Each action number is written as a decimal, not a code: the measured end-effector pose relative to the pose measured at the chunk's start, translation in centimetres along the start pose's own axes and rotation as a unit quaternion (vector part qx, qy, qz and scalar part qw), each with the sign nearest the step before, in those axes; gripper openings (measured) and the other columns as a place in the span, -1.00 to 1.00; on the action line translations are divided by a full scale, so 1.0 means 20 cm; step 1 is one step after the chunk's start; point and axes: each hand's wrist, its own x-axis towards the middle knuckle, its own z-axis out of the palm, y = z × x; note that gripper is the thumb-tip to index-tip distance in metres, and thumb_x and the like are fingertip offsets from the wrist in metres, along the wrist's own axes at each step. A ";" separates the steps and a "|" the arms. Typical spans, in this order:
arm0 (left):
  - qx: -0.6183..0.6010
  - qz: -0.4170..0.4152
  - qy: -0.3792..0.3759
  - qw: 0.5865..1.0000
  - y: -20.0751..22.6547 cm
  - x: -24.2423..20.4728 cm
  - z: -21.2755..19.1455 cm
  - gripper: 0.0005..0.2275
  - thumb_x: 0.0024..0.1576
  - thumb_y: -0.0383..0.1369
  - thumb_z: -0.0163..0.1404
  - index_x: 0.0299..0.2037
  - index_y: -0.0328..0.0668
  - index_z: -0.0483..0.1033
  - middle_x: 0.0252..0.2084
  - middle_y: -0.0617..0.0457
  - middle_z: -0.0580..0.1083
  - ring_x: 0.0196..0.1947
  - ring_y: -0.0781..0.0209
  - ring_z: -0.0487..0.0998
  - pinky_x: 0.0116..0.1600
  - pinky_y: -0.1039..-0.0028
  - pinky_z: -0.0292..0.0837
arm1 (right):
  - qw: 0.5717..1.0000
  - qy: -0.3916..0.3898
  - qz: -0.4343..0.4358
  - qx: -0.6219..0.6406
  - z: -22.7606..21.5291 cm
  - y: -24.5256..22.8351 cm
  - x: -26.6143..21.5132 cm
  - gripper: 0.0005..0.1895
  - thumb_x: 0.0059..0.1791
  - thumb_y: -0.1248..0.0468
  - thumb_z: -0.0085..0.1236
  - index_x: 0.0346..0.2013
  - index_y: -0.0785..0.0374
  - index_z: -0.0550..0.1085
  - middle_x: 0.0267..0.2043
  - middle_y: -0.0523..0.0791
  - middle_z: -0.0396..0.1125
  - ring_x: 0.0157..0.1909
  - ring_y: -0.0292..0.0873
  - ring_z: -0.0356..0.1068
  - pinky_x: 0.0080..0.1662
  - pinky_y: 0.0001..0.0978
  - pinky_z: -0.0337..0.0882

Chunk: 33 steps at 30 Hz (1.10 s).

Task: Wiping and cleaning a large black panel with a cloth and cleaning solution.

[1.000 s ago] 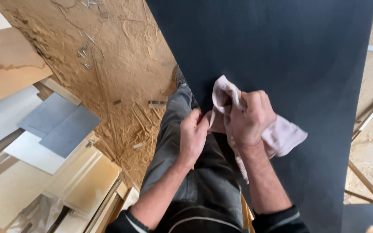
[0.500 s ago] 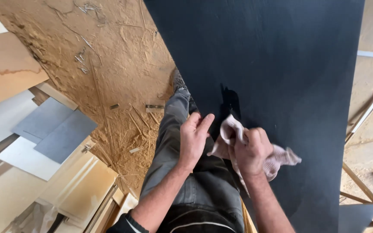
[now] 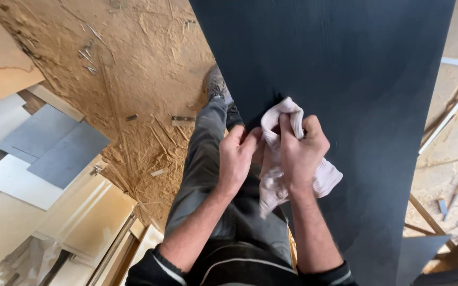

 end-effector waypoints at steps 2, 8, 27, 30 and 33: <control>-0.008 -0.013 -0.012 1.000 0.04 -0.02 0.00 -0.75 0.27 -0.40 0.07 -0.46 -0.27 0.36 -0.53 0.26 0.34 -0.48 0.57 0.25 -0.45 0.60 0.22 | 0.999 0.008 0.039 0.024 -0.02 0.04 -0.06 -0.53 0.06 0.25 0.37 -0.53 0.36 0.26 -0.58 -0.11 0.21 -0.43 -0.39 0.10 -0.42 -0.36 0.23; 0.051 -0.049 0.031 0.997 0.02 -0.02 0.00 -0.70 0.25 -0.36 0.08 -0.48 -0.31 0.29 -0.59 0.22 0.24 -0.52 0.54 0.18 -0.50 0.53 0.13 | 0.997 -0.020 0.059 0.050 0.01 -0.06 0.07 -0.55 0.03 0.29 0.33 -0.54 0.38 0.24 -0.58 -0.14 0.15 -0.41 -0.42 0.06 -0.40 -0.36 0.21; 0.058 0.015 0.030 0.998 0.02 0.03 0.03 -0.73 0.24 -0.36 0.10 -0.44 -0.32 0.34 -0.57 0.16 0.31 -0.49 0.53 0.22 -0.45 0.50 0.24 | 0.999 -0.011 0.021 0.049 0.00 -0.01 0.04 -0.63 0.03 0.28 0.30 -0.51 0.35 0.31 -0.56 -0.19 0.24 -0.42 -0.43 0.12 -0.39 -0.40 0.24; 0.098 -0.036 0.057 0.993 -0.01 -0.04 0.02 -0.70 0.18 -0.35 0.17 -0.49 -0.32 0.35 -0.63 0.12 0.26 -0.54 0.49 0.21 -0.49 0.47 0.20 | 0.992 -0.019 0.104 0.074 -0.01 0.01 -0.02 -0.71 -0.03 0.29 0.28 -0.55 0.31 0.39 -0.54 -0.22 0.33 -0.42 -0.47 0.24 -0.38 -0.44 0.32; 0.093 -0.002 0.040 0.995 0.01 -0.04 0.02 -0.73 0.25 -0.33 0.08 -0.43 -0.30 0.32 -0.60 0.13 0.25 -0.50 0.51 0.21 -0.46 0.49 0.22 | 0.998 -0.017 0.049 0.048 -0.02 0.00 0.01 -0.59 0.04 0.27 0.30 -0.53 0.36 0.28 -0.58 -0.16 0.19 -0.43 -0.41 0.09 -0.40 -0.38 0.23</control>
